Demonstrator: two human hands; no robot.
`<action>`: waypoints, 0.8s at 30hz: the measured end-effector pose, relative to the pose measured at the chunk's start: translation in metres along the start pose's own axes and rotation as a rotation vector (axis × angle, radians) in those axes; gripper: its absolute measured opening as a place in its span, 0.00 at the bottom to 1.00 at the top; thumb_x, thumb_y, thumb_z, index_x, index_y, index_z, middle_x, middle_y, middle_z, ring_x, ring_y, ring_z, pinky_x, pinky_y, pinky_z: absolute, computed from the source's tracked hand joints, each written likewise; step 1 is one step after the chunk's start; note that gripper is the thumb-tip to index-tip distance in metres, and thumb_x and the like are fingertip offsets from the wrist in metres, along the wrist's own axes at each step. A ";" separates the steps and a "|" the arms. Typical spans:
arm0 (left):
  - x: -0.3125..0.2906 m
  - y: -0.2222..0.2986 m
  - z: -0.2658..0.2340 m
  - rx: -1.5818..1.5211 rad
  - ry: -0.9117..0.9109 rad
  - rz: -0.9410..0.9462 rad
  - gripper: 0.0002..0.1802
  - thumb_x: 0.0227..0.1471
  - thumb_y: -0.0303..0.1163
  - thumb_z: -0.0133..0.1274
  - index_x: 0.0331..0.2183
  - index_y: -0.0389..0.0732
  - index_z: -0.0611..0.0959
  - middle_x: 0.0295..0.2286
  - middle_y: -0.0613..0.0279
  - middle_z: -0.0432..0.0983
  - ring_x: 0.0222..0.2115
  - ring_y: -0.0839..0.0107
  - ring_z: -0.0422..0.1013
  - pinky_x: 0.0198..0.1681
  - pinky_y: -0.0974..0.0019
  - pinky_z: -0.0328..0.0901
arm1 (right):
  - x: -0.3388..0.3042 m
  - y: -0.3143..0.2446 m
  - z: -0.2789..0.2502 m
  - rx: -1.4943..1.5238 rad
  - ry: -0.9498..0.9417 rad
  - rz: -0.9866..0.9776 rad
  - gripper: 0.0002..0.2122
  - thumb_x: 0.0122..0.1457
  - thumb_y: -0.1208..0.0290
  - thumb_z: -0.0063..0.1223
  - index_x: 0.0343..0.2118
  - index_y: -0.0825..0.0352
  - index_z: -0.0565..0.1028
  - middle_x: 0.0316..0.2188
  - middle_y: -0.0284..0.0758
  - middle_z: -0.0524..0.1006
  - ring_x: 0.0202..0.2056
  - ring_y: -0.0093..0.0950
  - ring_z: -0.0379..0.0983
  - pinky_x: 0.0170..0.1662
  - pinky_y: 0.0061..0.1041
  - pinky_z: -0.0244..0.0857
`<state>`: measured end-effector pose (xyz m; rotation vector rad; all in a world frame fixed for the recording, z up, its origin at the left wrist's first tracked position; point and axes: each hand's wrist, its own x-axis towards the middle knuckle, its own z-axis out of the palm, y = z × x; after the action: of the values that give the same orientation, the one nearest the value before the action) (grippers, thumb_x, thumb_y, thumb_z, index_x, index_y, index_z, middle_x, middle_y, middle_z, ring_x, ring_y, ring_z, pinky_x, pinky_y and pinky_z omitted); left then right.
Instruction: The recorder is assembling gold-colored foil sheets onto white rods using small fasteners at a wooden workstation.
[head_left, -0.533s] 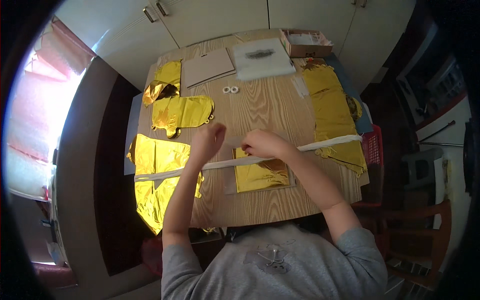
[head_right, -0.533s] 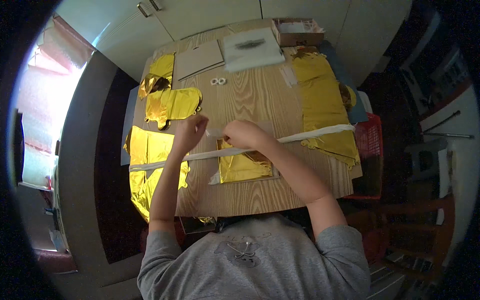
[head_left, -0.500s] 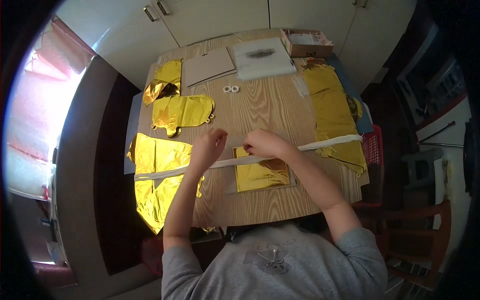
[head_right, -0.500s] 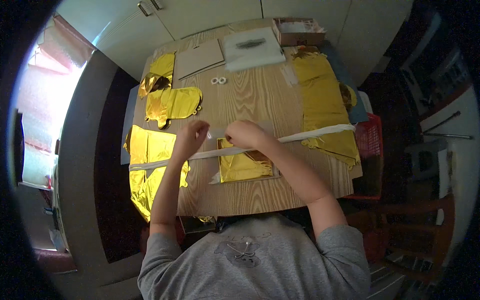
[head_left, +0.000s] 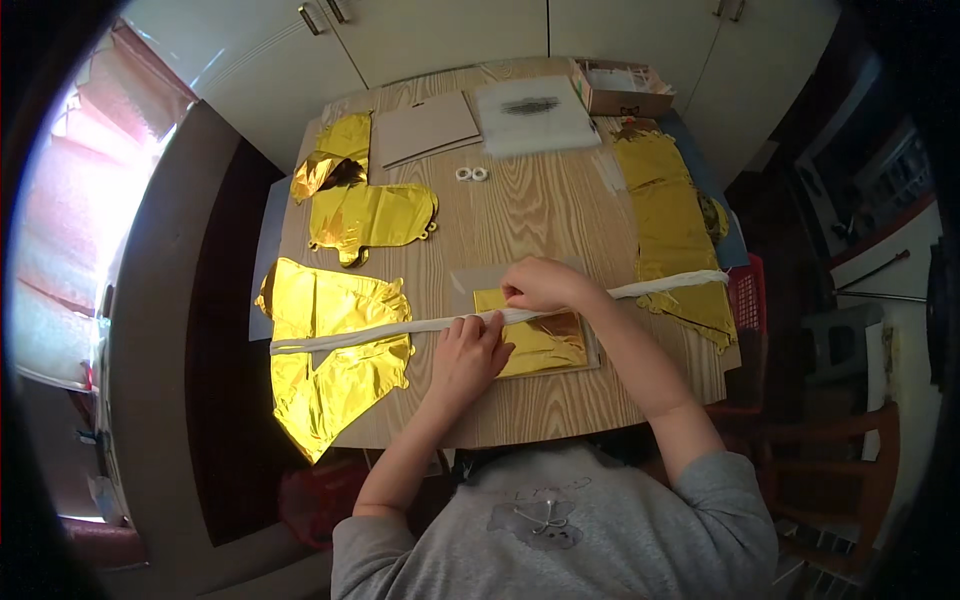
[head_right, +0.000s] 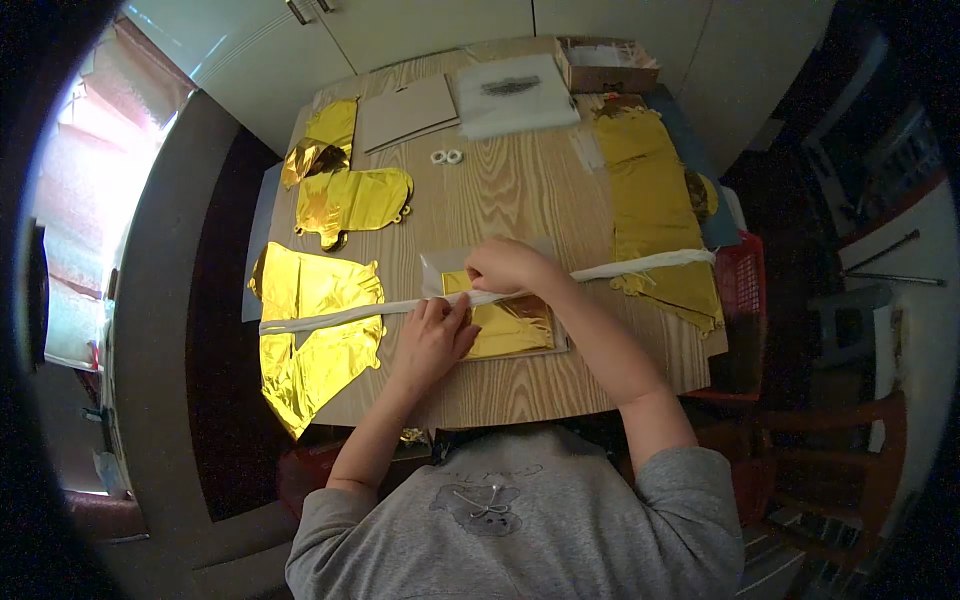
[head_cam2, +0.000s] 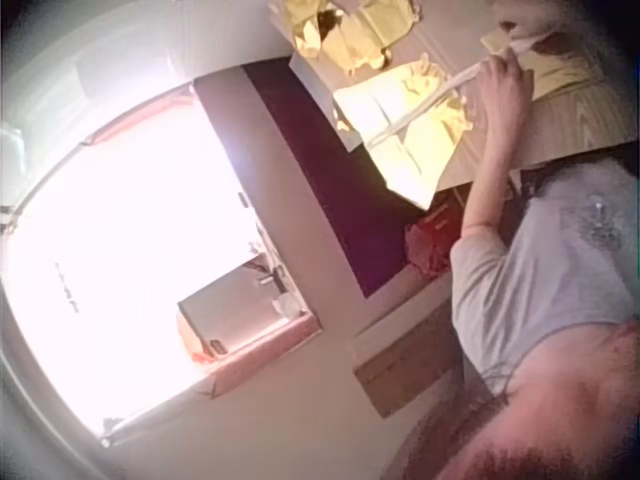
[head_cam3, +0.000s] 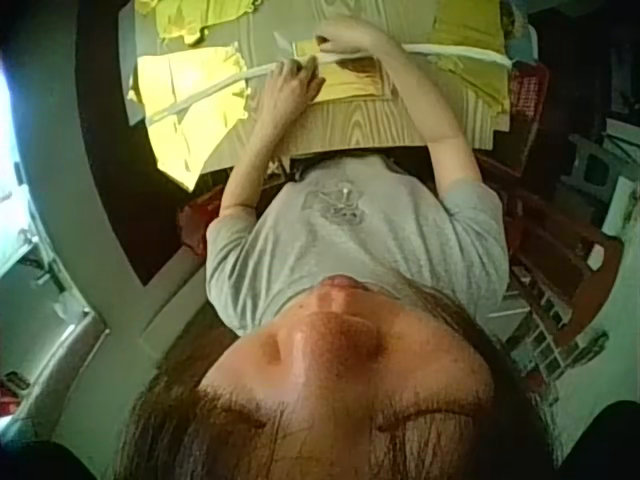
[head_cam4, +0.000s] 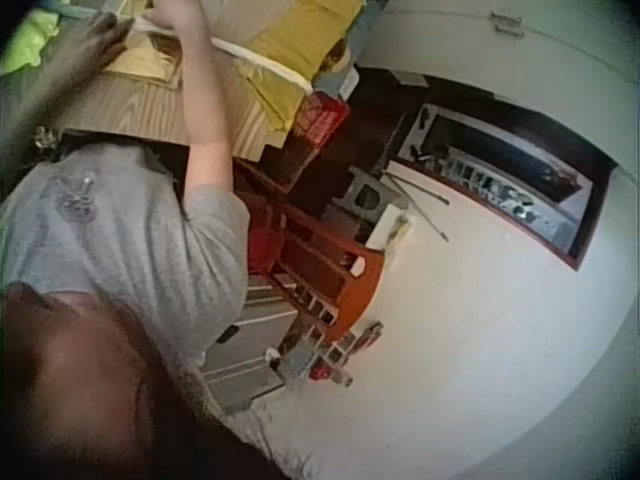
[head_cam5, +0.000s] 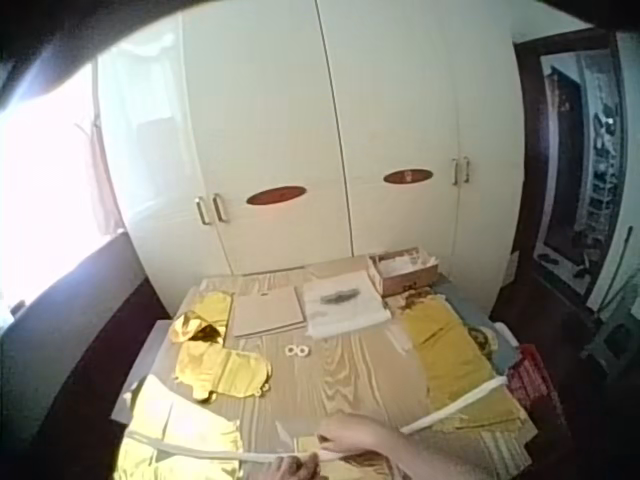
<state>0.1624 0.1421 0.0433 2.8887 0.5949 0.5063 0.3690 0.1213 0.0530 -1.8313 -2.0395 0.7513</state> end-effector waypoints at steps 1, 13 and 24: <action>0.000 0.001 -0.001 -0.005 -0.011 0.000 0.24 0.43 0.40 0.56 0.43 0.38 0.76 0.28 0.58 0.67 0.31 0.62 0.66 0.34 0.61 0.62 | 0.000 0.005 0.001 0.030 0.023 -0.032 0.07 0.47 0.71 0.51 0.28 0.68 0.75 0.27 0.39 0.76 0.31 0.36 0.73 0.35 0.32 0.66; 0.051 0.001 -0.065 0.017 0.346 -0.003 0.13 0.41 0.32 0.57 0.33 0.40 0.75 0.23 0.59 0.69 0.27 0.61 0.67 0.30 0.62 0.62 | -0.023 -0.024 -0.073 0.536 0.169 -0.099 0.06 0.56 0.72 0.45 0.35 0.66 0.67 0.20 0.27 0.68 0.23 0.17 0.62 0.28 0.19 0.58; 0.112 -0.001 -0.103 -0.855 0.058 -0.041 0.06 0.48 0.28 0.53 0.28 0.34 0.79 0.22 0.60 0.76 0.20 0.72 0.71 0.23 0.69 0.64 | -0.034 -0.034 -0.092 0.767 0.200 -0.289 0.18 0.52 0.78 0.49 0.47 0.66 0.64 0.33 0.31 0.71 0.36 0.20 0.68 0.39 0.19 0.62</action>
<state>0.2225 0.1967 0.1727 2.0536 0.3233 0.6419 0.3957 0.1031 0.1512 -1.1020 -1.5255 1.0249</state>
